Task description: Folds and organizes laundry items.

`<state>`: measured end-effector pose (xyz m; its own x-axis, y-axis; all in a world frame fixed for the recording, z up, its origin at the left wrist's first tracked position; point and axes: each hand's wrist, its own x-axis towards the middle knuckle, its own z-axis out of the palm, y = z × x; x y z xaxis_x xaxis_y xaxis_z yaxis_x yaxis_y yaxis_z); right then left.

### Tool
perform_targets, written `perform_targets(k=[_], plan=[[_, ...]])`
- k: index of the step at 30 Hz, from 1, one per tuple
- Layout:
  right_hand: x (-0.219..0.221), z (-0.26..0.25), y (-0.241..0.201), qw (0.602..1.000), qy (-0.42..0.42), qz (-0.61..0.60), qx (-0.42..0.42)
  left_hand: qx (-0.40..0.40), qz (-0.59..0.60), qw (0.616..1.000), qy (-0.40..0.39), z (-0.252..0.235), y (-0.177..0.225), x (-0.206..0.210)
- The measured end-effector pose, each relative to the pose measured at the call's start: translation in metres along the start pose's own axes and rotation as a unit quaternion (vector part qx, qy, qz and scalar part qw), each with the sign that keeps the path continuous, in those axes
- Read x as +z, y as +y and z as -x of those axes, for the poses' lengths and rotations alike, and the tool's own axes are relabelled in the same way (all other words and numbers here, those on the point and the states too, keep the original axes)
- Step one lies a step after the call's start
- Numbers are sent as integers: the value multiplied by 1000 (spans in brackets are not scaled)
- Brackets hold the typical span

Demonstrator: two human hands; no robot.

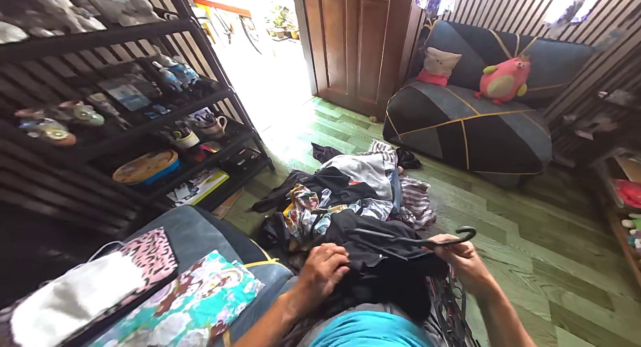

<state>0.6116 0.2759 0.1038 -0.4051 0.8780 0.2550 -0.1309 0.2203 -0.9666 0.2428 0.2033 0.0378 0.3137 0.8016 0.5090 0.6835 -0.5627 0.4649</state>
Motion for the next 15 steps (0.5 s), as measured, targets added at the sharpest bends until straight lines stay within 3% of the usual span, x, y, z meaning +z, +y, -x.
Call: perform_targets(k=[4, 7, 11, 15], plan=[[84, -21, -29, 988, -63, 83, -111, -53, 109, 978, -168, -28, 40, 33], [107, -29, -53, 985, -85, -24, -148, -21, 173, 970, -171, -49, 54, 54], [86, -28, -83, 978, -21, -102, -183, 11, 198, 963, -184, -75, 58, 58], [30, -13, -102, 987, 28, -13, -158, 45, 220, 971, -86, -84, 35, 40]])
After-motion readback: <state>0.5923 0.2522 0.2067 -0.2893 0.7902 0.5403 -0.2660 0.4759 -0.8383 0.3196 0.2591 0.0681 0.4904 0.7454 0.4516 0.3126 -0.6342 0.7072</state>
